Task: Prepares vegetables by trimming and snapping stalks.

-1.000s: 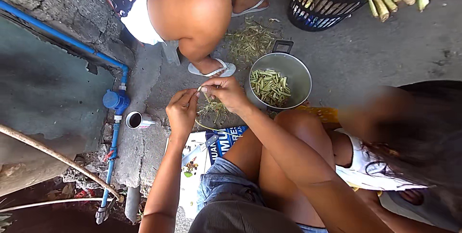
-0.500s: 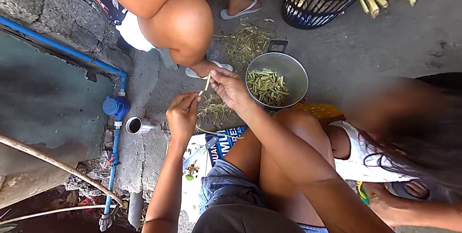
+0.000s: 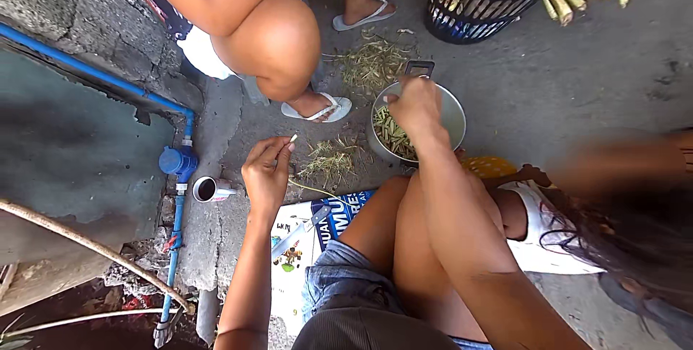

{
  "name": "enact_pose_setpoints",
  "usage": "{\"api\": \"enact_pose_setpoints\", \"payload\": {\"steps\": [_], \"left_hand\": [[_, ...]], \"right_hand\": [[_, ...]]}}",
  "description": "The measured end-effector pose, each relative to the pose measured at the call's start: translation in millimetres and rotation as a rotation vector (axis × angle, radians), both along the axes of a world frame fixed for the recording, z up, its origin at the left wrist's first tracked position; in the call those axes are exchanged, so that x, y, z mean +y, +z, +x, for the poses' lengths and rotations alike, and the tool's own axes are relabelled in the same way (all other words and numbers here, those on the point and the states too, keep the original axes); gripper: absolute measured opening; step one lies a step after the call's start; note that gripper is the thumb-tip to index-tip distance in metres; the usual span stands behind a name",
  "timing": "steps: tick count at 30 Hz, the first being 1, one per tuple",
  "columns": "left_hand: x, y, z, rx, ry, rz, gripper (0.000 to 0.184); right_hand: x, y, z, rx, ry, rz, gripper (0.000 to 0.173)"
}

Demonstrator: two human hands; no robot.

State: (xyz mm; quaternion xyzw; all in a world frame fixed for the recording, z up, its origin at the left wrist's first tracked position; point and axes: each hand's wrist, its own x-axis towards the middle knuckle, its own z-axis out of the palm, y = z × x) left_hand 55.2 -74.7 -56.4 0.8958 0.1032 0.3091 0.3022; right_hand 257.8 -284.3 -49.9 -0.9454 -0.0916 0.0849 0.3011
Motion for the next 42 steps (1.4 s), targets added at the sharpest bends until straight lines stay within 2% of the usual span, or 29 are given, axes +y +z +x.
{"api": "enact_pose_setpoints", "payload": {"steps": [3, 5, 7, 17, 25, 30, 35, 40, 42], "left_hand": [[-2, 2, 3, -0.02, -0.023, -0.018, 0.013], [-3, 3, 4, -0.031, -0.03, -0.024, 0.013], [-4, 5, 4, -0.034, -0.035, -0.026, 0.014], [-5, 7, 7, -0.033, -0.031, 0.029, 0.013], [-7, 7, 9, -0.044, -0.035, 0.081, 0.013], [-7, 7, 9, -0.035, -0.044, -0.071, 0.013], [-4, 3, 10, -0.036, -0.054, -0.251, 0.012], [0, 0, 9, -0.071, -0.067, -0.47, 0.014], [4, 1, 8, -0.078, -0.067, -0.57, 0.014]], "right_hand": [[25, 0, -29, -0.219, 0.23, 0.349, 0.024], [44, 1, -51, -0.191, 0.418, 0.668, 0.018], [56, 3, -67, -0.133, 0.529, 0.82, 0.017], [52, 3, -69, -0.016, 0.685, 0.843, 0.016], [58, -4, -70, -0.049, 0.603, 0.879, 0.011], [62, -9, -69, 0.153, 0.594, 1.068, 0.007], [71, -12, -76, 0.438, 0.451, 1.214, 0.008], [77, -19, -87, 0.595, 0.373, 1.146, 0.008], [81, -26, -88, 0.565, 0.37, 1.104, 0.008]]}}
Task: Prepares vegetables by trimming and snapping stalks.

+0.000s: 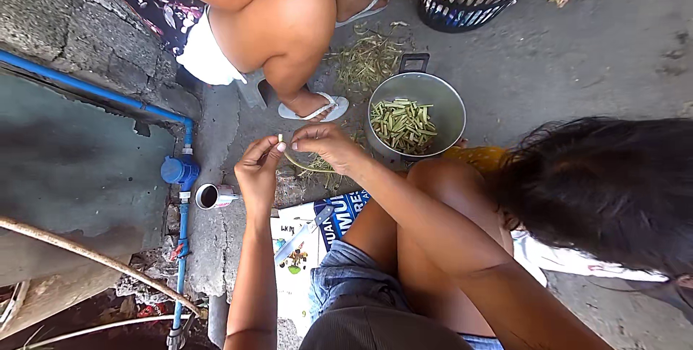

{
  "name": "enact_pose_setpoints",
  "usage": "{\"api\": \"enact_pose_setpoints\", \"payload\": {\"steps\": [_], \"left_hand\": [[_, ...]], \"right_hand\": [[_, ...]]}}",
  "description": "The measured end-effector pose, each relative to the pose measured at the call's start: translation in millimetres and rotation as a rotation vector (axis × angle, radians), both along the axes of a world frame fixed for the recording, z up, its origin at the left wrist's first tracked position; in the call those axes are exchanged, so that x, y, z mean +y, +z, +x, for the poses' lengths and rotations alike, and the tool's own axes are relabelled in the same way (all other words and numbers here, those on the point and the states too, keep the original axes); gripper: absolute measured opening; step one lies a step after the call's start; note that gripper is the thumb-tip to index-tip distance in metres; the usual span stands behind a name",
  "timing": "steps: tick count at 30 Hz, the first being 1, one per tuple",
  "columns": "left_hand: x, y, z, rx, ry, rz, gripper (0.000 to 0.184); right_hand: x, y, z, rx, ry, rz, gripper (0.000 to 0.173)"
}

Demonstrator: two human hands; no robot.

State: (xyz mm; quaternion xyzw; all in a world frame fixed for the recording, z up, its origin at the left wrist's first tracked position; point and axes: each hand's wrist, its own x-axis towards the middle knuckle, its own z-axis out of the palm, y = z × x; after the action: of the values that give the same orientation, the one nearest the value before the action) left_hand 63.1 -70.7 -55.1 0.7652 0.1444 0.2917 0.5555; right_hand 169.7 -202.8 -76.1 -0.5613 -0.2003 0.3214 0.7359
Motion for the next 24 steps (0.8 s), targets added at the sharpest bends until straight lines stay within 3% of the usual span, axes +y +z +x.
{"api": "enact_pose_setpoints", "payload": {"steps": [4, 8, 21, 24], "left_hand": [[14, 8, -7, -0.044, 0.039, -0.163, 0.016], [45, 15, -19, -0.117, 0.151, -0.117, 0.016], [163, 65, -89, -0.508, 0.56, -0.226, 0.021], [187, 75, -118, -0.615, 0.608, -0.245, 0.021]], "right_hand": [[6, -13, 12, -0.053, 0.02, -0.11, 0.004], [6, -29, 25, -0.094, 0.085, -0.368, 0.004], [12, -90, 57, -0.194, 0.184, -1.096, 0.036], [8, -93, 57, -0.182, 0.155, -1.217, 0.036]]}}
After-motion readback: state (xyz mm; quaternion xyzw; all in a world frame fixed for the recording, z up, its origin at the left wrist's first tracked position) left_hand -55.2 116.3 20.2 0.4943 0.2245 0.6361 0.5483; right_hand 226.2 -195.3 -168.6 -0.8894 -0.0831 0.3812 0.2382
